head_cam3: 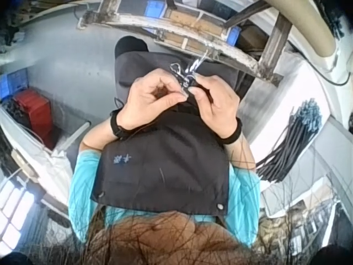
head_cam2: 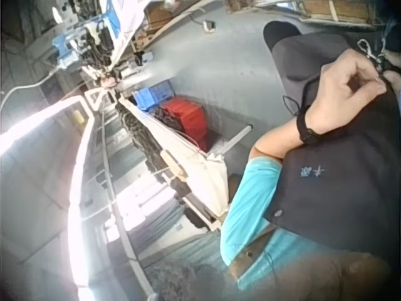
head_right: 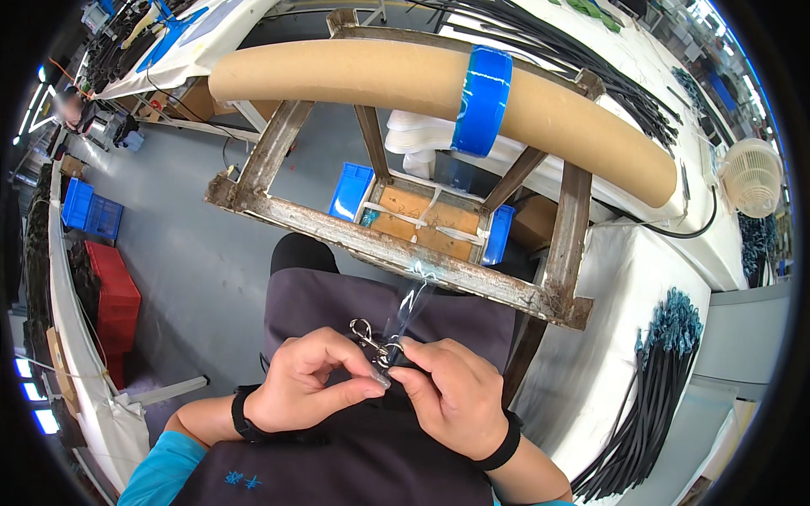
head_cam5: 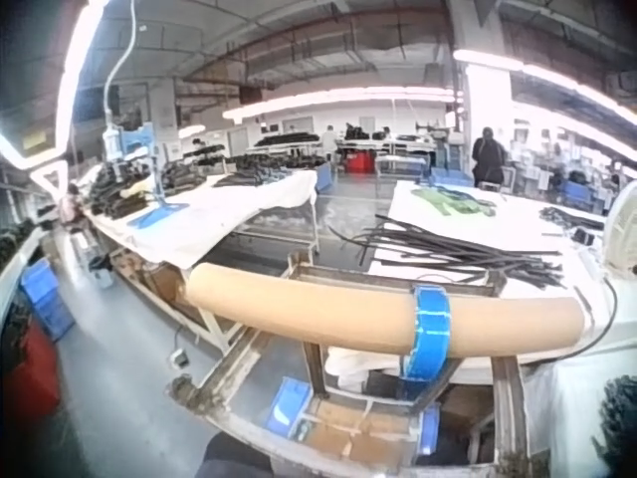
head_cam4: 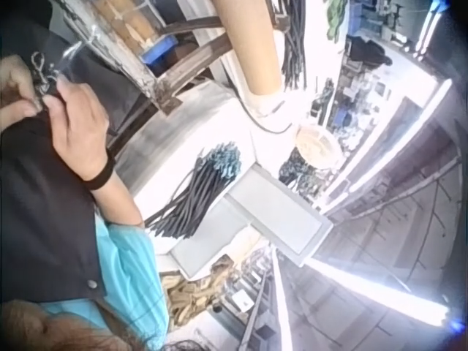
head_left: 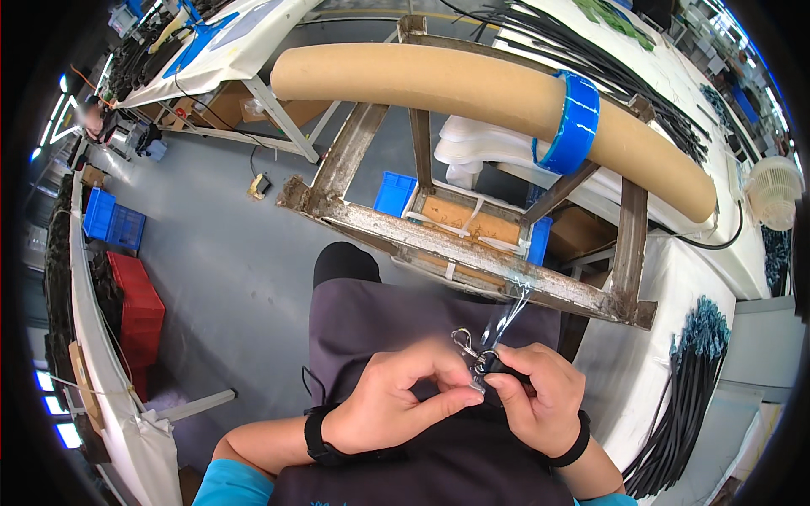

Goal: The recorder is assembling small leather accessories by attaching metal rings and findings to black leather strips at a workshop station.

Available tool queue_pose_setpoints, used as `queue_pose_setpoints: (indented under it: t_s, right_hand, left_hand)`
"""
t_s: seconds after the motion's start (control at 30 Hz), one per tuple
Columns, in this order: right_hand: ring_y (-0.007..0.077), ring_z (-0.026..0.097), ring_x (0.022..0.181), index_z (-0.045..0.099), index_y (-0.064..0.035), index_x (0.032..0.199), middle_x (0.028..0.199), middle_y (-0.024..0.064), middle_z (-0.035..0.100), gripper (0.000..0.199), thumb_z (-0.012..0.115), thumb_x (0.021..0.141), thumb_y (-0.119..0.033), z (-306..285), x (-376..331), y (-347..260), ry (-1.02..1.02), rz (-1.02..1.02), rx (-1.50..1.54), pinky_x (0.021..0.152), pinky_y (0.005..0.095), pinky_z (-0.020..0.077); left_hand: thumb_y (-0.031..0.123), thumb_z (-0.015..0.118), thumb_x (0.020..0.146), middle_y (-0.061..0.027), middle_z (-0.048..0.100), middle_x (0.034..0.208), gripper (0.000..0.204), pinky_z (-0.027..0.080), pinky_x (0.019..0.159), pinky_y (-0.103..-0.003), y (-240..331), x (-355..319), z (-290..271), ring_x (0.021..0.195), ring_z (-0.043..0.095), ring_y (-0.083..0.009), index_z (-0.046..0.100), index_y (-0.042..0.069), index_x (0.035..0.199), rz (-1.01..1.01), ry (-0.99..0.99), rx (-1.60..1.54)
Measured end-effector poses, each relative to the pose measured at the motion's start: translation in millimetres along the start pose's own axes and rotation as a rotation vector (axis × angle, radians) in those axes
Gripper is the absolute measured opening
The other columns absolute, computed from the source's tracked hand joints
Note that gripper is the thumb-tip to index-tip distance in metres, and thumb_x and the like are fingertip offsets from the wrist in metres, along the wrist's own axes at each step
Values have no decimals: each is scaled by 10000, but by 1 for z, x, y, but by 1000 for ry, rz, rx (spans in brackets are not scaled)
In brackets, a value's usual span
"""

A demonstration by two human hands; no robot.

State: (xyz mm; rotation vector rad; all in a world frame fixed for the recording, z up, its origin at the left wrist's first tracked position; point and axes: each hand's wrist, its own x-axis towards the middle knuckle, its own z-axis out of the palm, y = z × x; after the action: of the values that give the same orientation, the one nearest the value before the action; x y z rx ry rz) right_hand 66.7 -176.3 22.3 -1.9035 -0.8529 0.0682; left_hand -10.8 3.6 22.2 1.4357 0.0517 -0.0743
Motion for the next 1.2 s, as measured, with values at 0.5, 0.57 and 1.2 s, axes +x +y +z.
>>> queue_pose_setpoints:
  t_s: [0.5, 0.57, 1.2]
  right_hand:
    - [104, 590, 613, 619, 12, 1005, 791, 93, 646, 230, 707, 815, -83, -11, -13, 1, -22, 162, 301, 520, 203, 443]
    - [150, 594, 585, 621, 11, 990, 765, 104, 637, 237, 719, 792, -74, -6, -11, -2, 17, 134, 300, 504, 242, 454]
    - [228, 579, 560, 627, 9, 930, 703, 114, 611, 232, 742, 745, -73, -4, -7, 2, -49, 78, 70, 497, 296, 456]
  left_hand:
    - [0, 734, 756, -54, 643, 827, 175, 497, 665, -249, -3, -1, -1, 713, 630, -136, 634, 21, 898, 63, -34, 145]
    - [-6, 729, 757, -55, 646, 835, 177, 498, 667, -251, -1, -1, 0, 716, 631, -137, 635, 24, 905, 83, -46, 162]
    - [115, 821, 544, 22, 514, 821, 273, 410, 627, -314, 3, 10, -1, 731, 474, -184, 718, 148, 794, 686, 110, 911]
